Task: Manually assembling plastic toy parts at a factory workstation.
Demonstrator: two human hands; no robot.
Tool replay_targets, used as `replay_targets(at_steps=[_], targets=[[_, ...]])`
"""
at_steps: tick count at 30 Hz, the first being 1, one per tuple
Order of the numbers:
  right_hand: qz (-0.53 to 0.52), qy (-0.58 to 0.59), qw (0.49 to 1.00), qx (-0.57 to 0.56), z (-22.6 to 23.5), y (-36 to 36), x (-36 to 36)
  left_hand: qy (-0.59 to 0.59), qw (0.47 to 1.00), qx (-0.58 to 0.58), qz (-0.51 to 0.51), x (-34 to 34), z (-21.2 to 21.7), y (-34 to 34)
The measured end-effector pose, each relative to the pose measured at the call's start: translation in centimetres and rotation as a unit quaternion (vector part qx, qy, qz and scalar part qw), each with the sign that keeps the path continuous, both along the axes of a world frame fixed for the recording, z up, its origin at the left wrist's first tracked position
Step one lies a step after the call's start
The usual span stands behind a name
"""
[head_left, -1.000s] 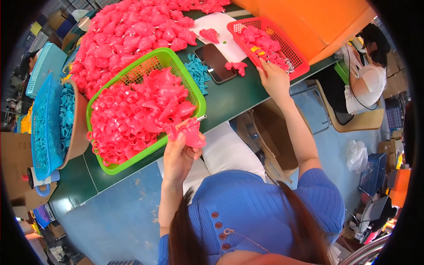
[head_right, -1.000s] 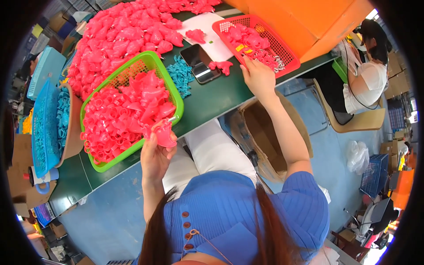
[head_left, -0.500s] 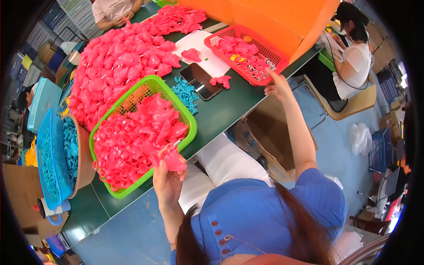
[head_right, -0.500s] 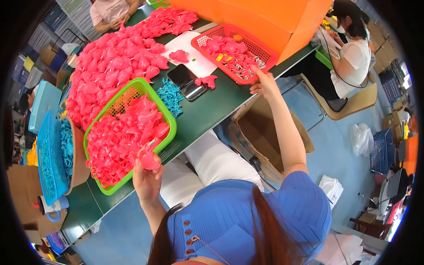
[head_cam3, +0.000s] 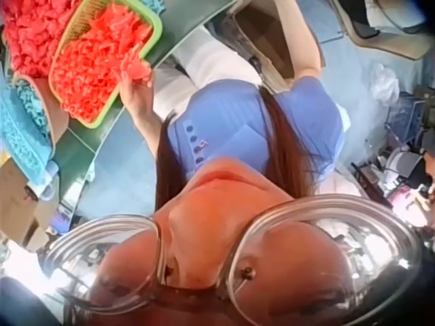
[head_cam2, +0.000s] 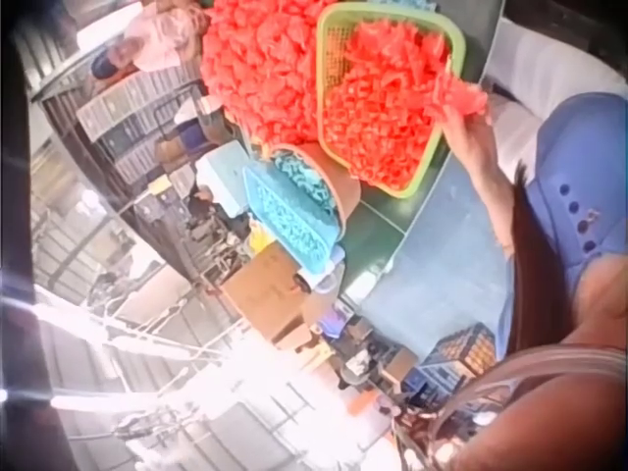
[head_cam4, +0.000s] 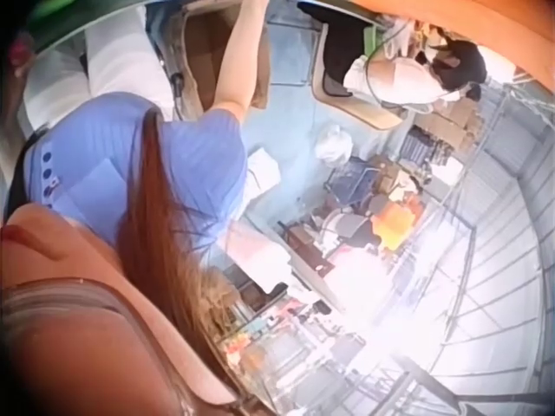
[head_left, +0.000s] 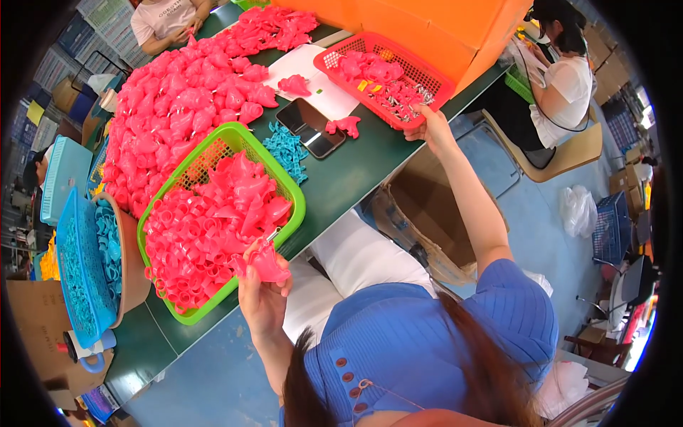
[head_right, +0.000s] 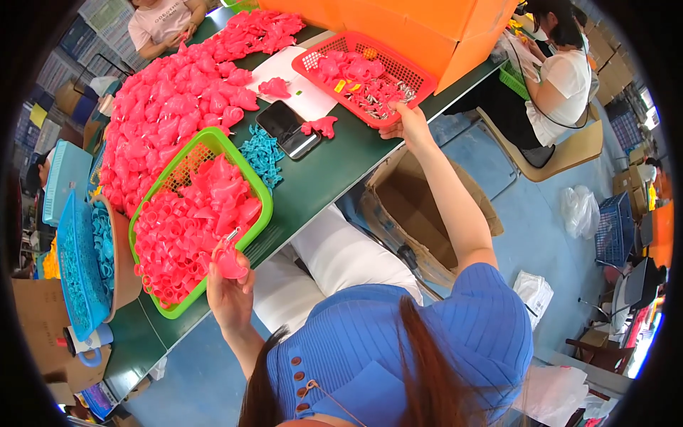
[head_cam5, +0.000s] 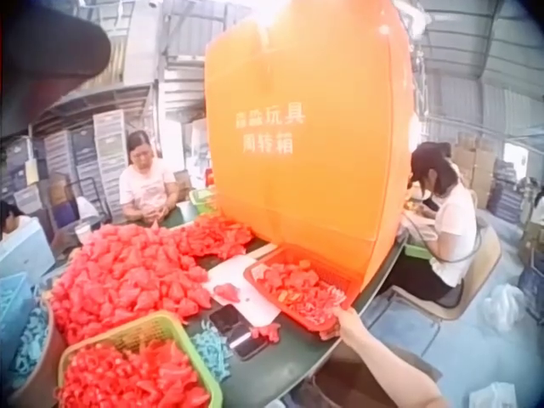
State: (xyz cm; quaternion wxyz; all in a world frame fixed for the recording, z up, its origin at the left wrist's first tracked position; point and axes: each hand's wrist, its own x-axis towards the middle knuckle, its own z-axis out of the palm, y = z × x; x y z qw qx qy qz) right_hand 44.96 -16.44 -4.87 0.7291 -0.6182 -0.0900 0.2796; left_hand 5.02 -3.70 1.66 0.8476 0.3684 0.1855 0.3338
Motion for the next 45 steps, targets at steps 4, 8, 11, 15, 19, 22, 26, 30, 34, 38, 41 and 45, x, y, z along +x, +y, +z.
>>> replay_targets(at_steps=[4,8,11,15,19,22,26,30,34,38,41,45], targets=[[-0.008,-0.012,1.0,0.0,0.4,0.2,0.0,-0.012,1.0,0.005,-0.024,0.5,-0.4,0.5],[-0.018,-0.028,0.999,0.014,0.2,0.5,0.6,-0.02,0.999,0.007,-0.036,0.6,-0.6,0.8],[-0.032,-0.027,0.999,0.024,0.2,1.0,0.5,-0.021,0.999,0.004,-0.03,0.5,-0.7,1.0],[-0.026,-0.031,0.999,0.023,2.0,2.0,-1.2,-0.02,1.0,-0.004,-0.021,-0.6,-0.8,1.6],[0.033,-0.055,0.997,0.031,4.8,4.5,-1.2,-0.031,0.999,-0.009,-0.015,-1.5,-0.3,2.1],[0.035,-0.099,0.994,0.029,6.9,7.8,-1.6,-0.034,0.999,0.016,0.006,-1.9,0.2,2.5],[0.054,-0.116,0.988,0.082,7.8,11.1,-2.4,-0.012,0.997,0.015,0.073,-3.0,0.8,3.0],[0.054,-0.102,0.987,0.112,7.4,12.7,-3.8,-0.014,0.995,0.027,0.091,-3.8,1.0,3.8],[0.04,-0.088,0.984,0.151,6.3,12.6,-3.7,0.0,0.994,0.048,0.096,-3.5,1.5,3.9],[0.019,-0.057,0.987,0.148,6.6,11.2,-4.7,-0.003,0.994,0.048,0.093,-3.6,1.5,3.8],[0.077,-0.063,0.99,0.098,7.6,8.4,-4.9,-0.012,0.996,0.036,0.082,-3.7,1.1,3.9],[0.043,-0.06,0.994,0.084,7.2,5.8,-3.9,-0.018,0.997,0.021,0.068,-3.3,1.0,3.8]])
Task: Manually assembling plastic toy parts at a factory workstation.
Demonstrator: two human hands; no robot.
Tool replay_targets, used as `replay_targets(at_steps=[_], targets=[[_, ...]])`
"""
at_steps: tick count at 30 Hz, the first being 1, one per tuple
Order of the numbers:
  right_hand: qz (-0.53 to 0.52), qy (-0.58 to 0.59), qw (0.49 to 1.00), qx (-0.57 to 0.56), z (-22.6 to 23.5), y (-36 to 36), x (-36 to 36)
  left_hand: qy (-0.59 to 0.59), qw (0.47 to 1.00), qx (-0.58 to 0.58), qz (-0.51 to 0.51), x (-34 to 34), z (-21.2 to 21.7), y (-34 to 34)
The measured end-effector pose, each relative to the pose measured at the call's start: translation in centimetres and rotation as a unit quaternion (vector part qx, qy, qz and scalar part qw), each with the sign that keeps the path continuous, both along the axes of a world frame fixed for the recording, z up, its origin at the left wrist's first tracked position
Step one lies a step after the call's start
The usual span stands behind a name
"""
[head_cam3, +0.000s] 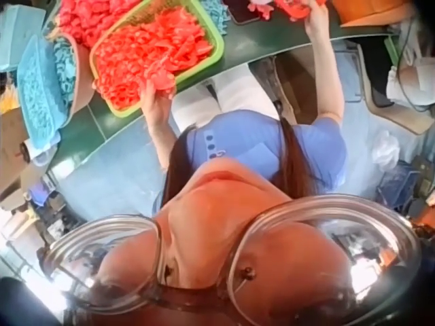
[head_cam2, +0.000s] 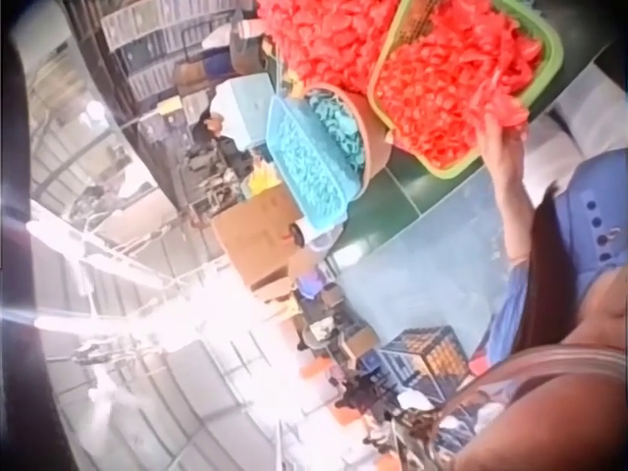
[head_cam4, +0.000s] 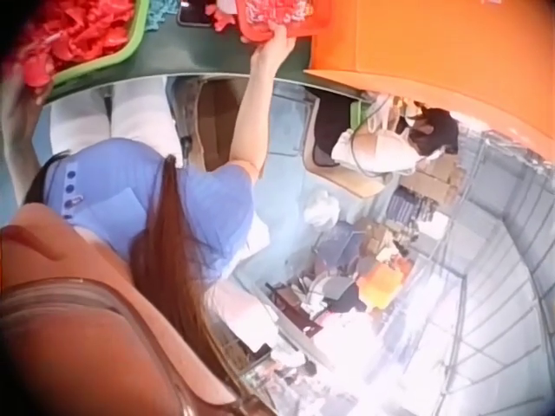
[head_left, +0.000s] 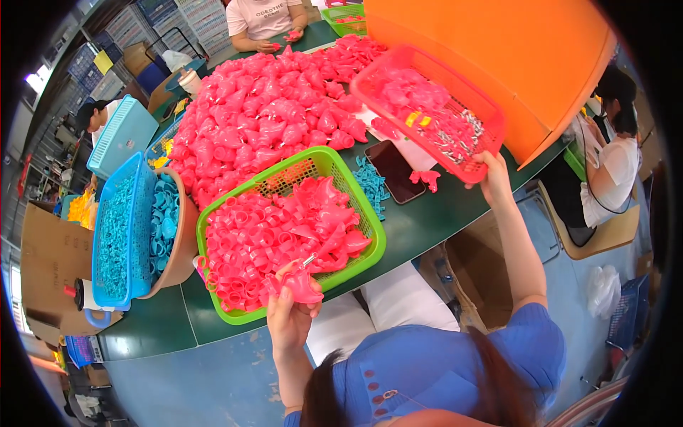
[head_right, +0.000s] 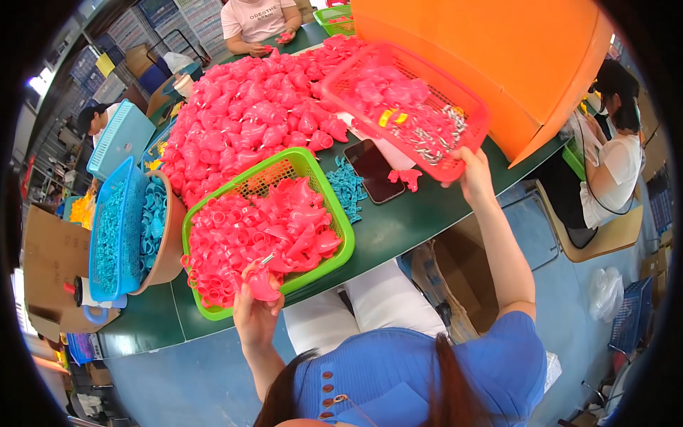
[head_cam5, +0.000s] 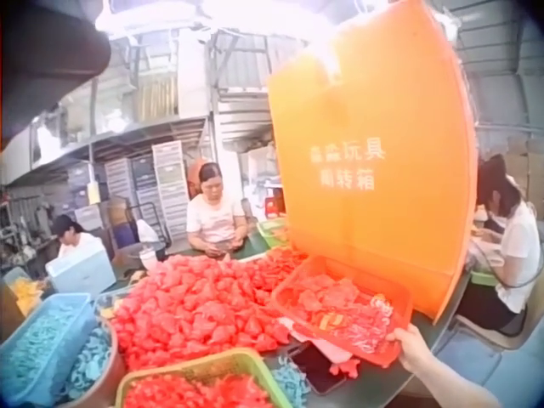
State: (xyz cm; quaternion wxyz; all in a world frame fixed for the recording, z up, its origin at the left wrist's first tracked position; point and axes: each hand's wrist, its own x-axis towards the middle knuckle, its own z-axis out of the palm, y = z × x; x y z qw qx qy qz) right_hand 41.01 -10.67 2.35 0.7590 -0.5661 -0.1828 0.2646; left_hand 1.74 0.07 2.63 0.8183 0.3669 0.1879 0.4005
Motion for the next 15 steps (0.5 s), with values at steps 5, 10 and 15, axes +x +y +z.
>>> replay_targets(at_steps=[5,10,15], targets=[[-0.052,0.001,0.998,-0.035,-1.2,-2.7,2.0,-0.016,1.0,-0.009,-0.019,0.8,-0.4,-0.1],[-0.042,0.0,0.998,-0.044,-1.3,-2.7,2.4,-0.023,0.999,-0.012,-0.028,0.7,-0.4,0.0],[0.011,-0.008,0.999,-0.033,0.4,2.5,3.6,-0.02,0.999,-0.015,-0.028,0.7,-0.4,0.3]])
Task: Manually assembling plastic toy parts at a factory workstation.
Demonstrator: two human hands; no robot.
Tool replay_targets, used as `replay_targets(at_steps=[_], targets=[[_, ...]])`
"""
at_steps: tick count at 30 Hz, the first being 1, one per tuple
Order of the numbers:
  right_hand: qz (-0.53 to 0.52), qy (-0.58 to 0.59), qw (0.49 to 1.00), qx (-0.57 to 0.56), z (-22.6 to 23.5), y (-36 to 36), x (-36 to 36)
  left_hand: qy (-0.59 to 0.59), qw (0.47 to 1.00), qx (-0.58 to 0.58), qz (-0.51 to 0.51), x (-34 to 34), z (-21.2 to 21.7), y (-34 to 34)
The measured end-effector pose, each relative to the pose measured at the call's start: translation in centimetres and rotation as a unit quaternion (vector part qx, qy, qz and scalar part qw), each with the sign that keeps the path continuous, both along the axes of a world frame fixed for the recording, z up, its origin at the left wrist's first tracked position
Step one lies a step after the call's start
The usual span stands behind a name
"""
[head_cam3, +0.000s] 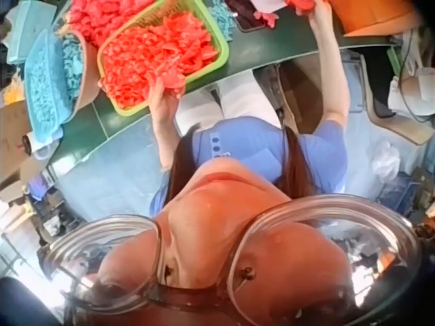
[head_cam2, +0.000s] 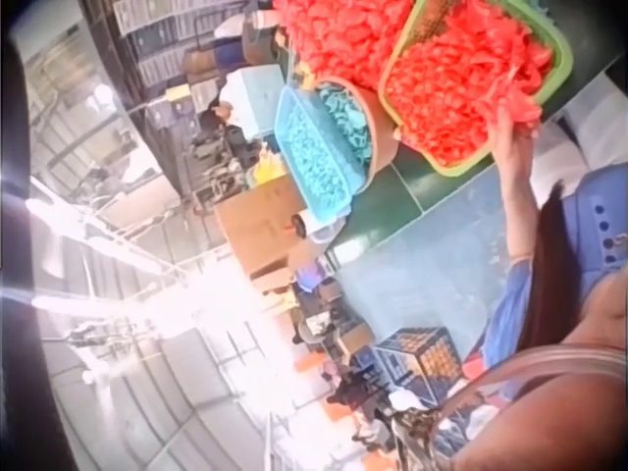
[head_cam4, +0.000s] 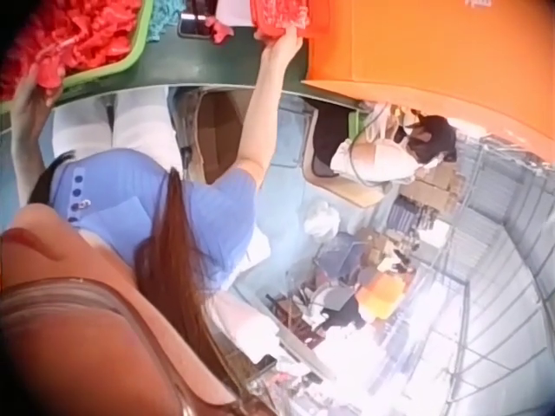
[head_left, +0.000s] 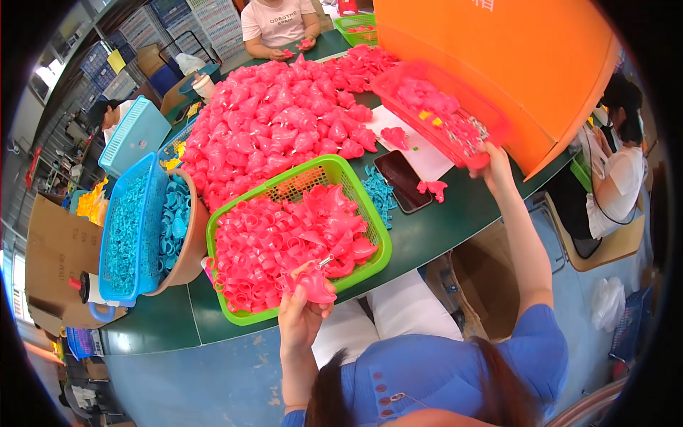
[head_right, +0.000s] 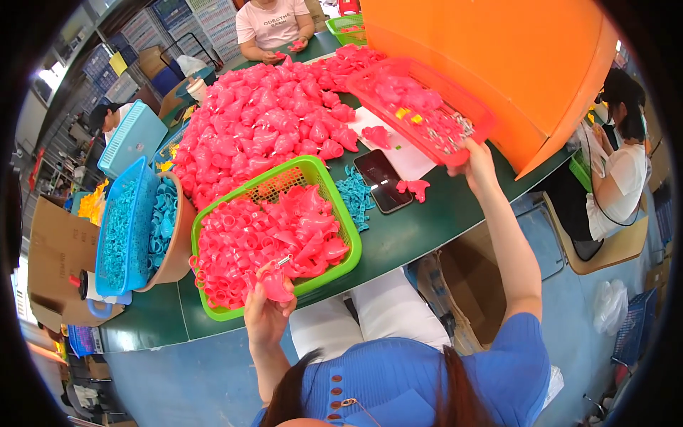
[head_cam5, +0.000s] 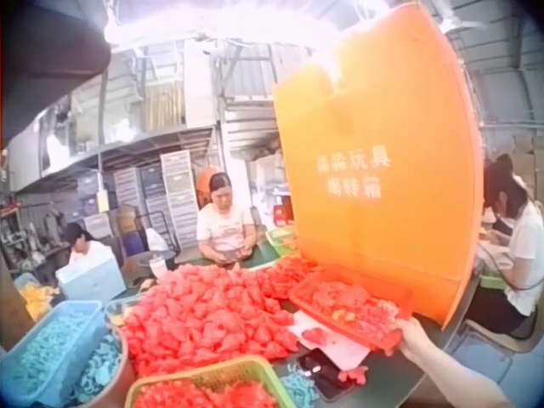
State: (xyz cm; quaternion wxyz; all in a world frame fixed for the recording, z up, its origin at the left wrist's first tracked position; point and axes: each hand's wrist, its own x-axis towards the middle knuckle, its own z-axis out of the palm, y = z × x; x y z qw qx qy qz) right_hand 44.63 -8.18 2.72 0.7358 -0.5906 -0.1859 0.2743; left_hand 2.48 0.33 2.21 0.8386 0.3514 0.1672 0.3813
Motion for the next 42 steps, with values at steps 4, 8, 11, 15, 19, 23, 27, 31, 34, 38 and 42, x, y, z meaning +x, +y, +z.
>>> replay_targets(at_steps=[4,8,11,15,19,23,27,31,34,38,42], targets=[[-0.003,0.032,0.999,0.014,0.9,8.1,2.9,0.002,1.0,0.009,0.011,-1.0,-0.1,0.4],[0.057,-0.004,0.998,-0.024,1.7,14.1,3.9,0.022,0.996,0.033,0.081,-2.3,0.9,0.5],[0.067,0.021,0.997,-0.02,1.8,16.5,2.8,0.024,0.994,0.028,0.101,-3.1,0.9,0.9],[0.08,0.039,0.996,-0.027,1.1,16.3,1.3,0.029,0.992,0.024,0.117,-4.0,0.8,1.3],[0.092,0.039,0.994,-0.035,0.9,14.0,0.4,0.043,0.992,0.024,0.118,-4.3,0.7,1.7],[0.072,0.039,0.996,-0.036,1.0,11.6,0.0,0.031,0.992,0.015,0.121,-4.0,0.7,1.7],[0.098,0.021,0.994,-0.047,0.7,9.3,1.0,0.032,0.993,0.016,0.111,-3.9,0.4,1.9],[0.071,0.021,0.996,-0.048,0.6,8.0,1.5,0.028,0.994,0.029,0.099,-3.6,0.6,1.8],[0.051,0.025,0.997,-0.052,1.1,7.5,0.8,0.03,0.995,0.026,0.089,-3.5,0.4,1.8],[0.06,0.027,0.997,-0.042,0.8,6.8,1.2,0.031,0.995,0.031,0.086,-3.5,0.4,1.7],[0.055,0.027,0.997,-0.049,0.4,6.1,1.4,0.03,0.995,0.034,0.093,-3.5,0.7,1.5]])
